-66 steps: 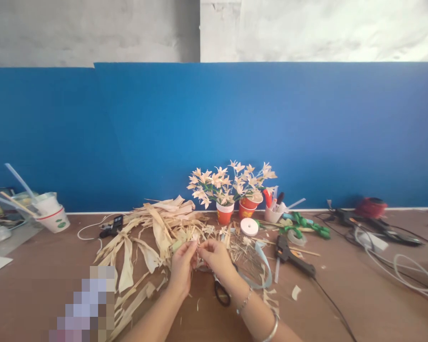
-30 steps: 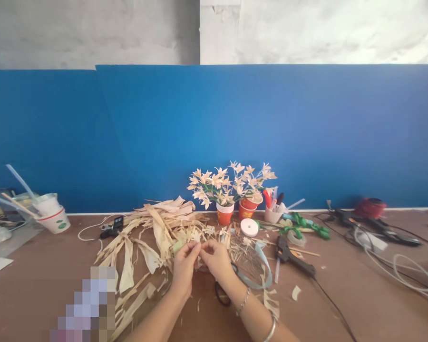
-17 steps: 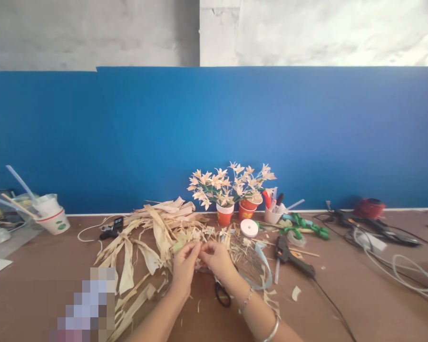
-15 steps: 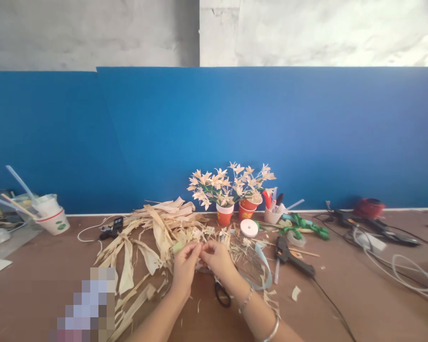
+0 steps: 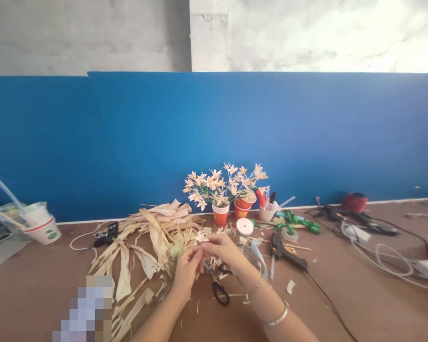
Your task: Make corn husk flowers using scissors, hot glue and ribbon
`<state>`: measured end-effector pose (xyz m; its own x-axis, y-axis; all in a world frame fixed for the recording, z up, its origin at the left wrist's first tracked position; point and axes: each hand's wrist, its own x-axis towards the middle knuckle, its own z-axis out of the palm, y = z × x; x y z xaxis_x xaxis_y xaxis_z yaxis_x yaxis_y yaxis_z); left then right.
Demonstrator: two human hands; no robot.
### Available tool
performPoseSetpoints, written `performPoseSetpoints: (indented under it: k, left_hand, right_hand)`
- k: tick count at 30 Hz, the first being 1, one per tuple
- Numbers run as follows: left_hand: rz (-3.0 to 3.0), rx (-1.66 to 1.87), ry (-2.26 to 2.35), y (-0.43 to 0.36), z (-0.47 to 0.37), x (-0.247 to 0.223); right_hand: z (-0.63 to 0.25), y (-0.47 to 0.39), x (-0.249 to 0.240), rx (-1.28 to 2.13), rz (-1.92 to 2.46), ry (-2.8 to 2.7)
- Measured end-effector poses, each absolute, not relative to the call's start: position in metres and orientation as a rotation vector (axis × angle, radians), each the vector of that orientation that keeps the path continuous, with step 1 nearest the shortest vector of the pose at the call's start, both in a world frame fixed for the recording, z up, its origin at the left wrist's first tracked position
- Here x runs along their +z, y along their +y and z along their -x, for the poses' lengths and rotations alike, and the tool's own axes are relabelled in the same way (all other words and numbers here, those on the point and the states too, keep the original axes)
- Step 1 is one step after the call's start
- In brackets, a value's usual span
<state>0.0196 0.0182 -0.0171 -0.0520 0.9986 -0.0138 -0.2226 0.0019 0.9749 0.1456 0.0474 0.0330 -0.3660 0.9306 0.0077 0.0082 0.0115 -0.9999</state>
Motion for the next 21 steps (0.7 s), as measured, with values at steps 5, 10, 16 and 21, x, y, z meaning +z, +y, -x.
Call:
performPoseSetpoints:
  k: [5,10,16,21]
  left_hand:
    - [-0.947,1.316,0.987,0.016,-0.023,-0.011]
    - [-0.898,1.349,1.022,0.016,-0.023,-0.011]
    - [-0.951,1.352,1.098,0.017,-0.023,-0.015]
    - [-0.953,1.388,1.102,0.018,-0.022,-0.016]
  right_hand:
    - [-0.143,0.047,0.029,1.505,0.934,-1.426]
    - [-0.138,0.051,0.021,1.327,1.044,-1.389]
    - [-0.132,0.048,0.018,1.284,1.077,-1.400]
    - [-0.146,0.048,0.031,1.252,1.079,-1.680]
